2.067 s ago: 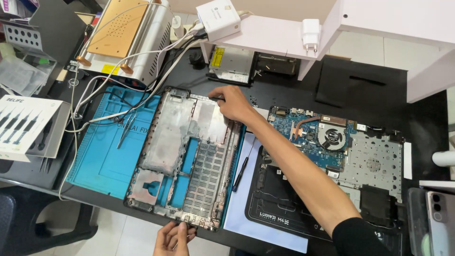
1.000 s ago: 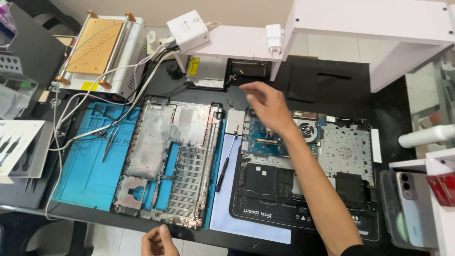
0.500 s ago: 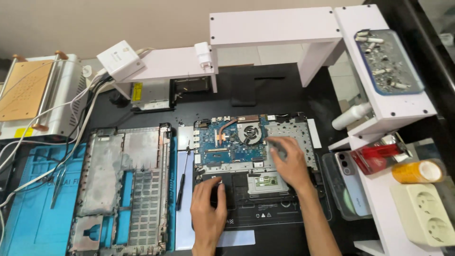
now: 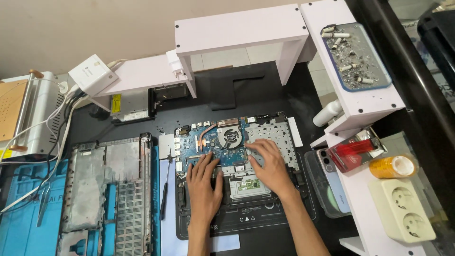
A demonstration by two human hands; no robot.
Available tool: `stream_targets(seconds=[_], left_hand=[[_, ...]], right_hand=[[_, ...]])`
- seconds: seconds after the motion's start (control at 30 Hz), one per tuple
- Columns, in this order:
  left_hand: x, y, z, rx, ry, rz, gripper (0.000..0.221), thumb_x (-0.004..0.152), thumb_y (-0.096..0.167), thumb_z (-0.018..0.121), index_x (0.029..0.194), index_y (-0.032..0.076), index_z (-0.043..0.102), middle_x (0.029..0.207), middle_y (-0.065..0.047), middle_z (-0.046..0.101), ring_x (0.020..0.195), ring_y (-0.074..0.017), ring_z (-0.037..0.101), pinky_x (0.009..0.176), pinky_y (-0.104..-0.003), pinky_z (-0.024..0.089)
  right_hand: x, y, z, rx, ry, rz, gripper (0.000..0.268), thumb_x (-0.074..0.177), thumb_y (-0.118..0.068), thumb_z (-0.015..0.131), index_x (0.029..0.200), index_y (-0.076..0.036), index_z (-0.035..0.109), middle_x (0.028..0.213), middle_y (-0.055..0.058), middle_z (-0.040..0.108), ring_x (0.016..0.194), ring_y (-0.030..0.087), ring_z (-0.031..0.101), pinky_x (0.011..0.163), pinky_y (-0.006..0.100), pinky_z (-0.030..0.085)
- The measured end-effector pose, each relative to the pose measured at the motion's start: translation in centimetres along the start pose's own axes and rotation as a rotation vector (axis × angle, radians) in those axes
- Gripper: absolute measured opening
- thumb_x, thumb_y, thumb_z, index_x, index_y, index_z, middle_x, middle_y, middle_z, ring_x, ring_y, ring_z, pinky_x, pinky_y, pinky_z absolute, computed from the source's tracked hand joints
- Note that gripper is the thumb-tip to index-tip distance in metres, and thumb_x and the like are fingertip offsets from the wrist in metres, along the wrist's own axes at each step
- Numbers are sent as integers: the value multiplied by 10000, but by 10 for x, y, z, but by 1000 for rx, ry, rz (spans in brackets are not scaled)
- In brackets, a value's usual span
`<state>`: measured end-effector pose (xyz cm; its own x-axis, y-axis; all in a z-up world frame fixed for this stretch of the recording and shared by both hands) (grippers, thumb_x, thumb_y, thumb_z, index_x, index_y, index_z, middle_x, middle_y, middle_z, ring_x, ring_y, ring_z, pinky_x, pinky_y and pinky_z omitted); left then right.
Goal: The recorder is disassembling a laptop and removing internal components like the hard drive and fan using a screwdriver.
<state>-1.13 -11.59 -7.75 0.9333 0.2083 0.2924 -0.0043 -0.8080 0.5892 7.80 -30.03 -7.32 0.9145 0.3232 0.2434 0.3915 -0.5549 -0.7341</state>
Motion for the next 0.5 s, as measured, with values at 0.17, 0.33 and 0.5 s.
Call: stream_targets(seconds=[0.17, 0.33, 0.5], left_hand=[[2, -3, 4, -21, -14, -8, 309, 966, 188, 626, 1252, 85, 679, 1458, -105, 592, 1444, -273, 452, 1244, -521, 184], [3, -2, 6, -21, -21, -18, 307, 966, 185, 632, 1252, 86, 682, 1462, -107, 589, 1449, -269, 445, 1247, -525, 166], [4, -1, 5, -13, -22, -14, 308, 972, 183, 627, 1258, 82, 682, 1463, -109, 588, 1452, -265, 444, 1247, -527, 166]], right_hand=[[-2, 1, -2, 9, 13, 28, 295, 860, -76, 718, 1154, -66, 731, 1165, 111, 667, 1241, 300, 584, 1033, 423, 484], [-3, 0, -2, 13, 21, 14, 289, 863, -75, 714, 1152, -68, 732, 1161, 113, 668, 1251, 302, 579, 1032, 425, 487], [-3, 0, -2, 0, 19, 13, 277, 867, -83, 709, 1142, -63, 734, 1159, 114, 669, 1260, 305, 574, 1038, 433, 479]])
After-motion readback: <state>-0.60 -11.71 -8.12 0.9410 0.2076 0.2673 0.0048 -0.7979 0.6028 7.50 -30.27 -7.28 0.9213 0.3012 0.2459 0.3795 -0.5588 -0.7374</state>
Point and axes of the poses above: each hand's wrist, its own x-axis towards the middle knuckle, its own z-axis out of the palm, y = z × x, the point moved 5 cm from there along x, towards the middle knuckle
